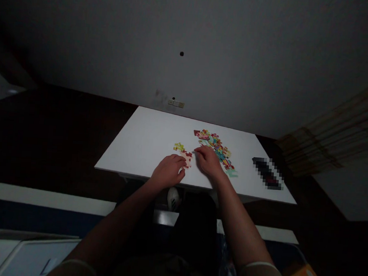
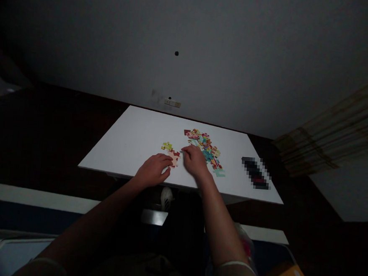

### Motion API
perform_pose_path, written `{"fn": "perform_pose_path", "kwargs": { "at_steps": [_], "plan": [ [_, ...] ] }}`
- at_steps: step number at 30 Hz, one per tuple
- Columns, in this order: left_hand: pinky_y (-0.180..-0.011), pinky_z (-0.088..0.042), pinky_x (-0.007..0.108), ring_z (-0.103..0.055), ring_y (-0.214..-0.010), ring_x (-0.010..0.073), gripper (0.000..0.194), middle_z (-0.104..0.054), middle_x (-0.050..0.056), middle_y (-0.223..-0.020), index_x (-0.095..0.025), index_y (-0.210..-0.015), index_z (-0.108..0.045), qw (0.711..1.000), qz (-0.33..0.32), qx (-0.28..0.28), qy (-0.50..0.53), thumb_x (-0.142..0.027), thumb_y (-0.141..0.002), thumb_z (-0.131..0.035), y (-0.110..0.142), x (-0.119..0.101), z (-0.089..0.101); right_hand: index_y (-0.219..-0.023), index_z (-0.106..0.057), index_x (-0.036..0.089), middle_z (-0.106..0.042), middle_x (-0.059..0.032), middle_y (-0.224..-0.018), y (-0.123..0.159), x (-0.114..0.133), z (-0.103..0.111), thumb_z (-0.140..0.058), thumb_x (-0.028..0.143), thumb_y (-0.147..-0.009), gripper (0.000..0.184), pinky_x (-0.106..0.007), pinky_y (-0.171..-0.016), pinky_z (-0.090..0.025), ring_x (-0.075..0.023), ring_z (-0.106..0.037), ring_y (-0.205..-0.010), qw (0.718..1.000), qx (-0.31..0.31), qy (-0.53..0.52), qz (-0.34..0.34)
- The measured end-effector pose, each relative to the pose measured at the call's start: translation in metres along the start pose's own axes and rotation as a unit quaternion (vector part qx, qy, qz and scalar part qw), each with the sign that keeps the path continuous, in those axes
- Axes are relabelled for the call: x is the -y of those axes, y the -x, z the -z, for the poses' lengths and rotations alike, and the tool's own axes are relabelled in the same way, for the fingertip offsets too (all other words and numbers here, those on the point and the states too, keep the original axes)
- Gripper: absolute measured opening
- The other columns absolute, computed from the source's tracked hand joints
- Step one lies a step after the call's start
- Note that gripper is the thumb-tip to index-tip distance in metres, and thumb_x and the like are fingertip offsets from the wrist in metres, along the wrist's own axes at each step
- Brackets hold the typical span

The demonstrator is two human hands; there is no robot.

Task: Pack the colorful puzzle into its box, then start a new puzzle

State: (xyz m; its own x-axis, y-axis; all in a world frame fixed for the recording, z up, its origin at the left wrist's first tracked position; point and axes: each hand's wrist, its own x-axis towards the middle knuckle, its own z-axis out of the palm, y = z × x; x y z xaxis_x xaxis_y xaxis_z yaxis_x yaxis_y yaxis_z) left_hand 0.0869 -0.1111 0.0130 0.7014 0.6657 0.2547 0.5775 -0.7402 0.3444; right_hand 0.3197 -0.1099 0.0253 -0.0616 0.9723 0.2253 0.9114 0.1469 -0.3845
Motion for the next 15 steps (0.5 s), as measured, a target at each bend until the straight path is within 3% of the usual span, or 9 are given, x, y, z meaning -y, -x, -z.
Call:
{"fn": "perform_pose_path", "kwargs": {
  "at_steps": [3,10,15],
  "plan": [
    [-0.111,-0.045,0.043,-0.058,-0.126,0.0268,0.032,-0.069,0.005,-0.135,-0.026,-0.123,-0.071,1.0,-0.003,0.003,0.004,-0.026,-0.096,-0.054,-0.001,-0.001,0.001,-0.117,-0.074,0.026,-0.073,-0.0111,-0.121,0.0,0.011,0.001,-0.048,0.021,-0.101,0.031,-0.044,-0.111,-0.047,-0.0302,-0.061,-0.12,0.999,0.037,0.026,-0.005],
    [-0.111,-0.046,0.044,-0.057,-0.127,0.0272,0.031,-0.068,0.006,-0.134,-0.027,-0.122,-0.072,1.0,-0.012,0.022,0.003,-0.026,-0.096,-0.056,-0.002,-0.002,0.004,-0.136,-0.067,0.03,-0.071,-0.0069,-0.133,-0.023,0.029,-0.01,-0.052,0.011,-0.095,0.047,-0.042,-0.112,-0.046,-0.0287,-0.057,-0.128,0.998,0.058,0.032,0.009],
    [-0.11,-0.047,0.043,-0.058,-0.125,0.0273,0.031,-0.066,0.008,-0.131,-0.027,-0.123,-0.071,0.999,-0.016,0.037,-0.002,-0.026,-0.095,-0.058,-0.003,-0.002,0.004,-0.141,-0.063,0.024,-0.069,-0.0113,-0.138,-0.043,0.034,-0.017,-0.052,0.023,-0.103,0.04,-0.043,-0.109,-0.047,-0.0306,-0.058,-0.129,0.995,0.086,0.026,0.043]
  ]
}}
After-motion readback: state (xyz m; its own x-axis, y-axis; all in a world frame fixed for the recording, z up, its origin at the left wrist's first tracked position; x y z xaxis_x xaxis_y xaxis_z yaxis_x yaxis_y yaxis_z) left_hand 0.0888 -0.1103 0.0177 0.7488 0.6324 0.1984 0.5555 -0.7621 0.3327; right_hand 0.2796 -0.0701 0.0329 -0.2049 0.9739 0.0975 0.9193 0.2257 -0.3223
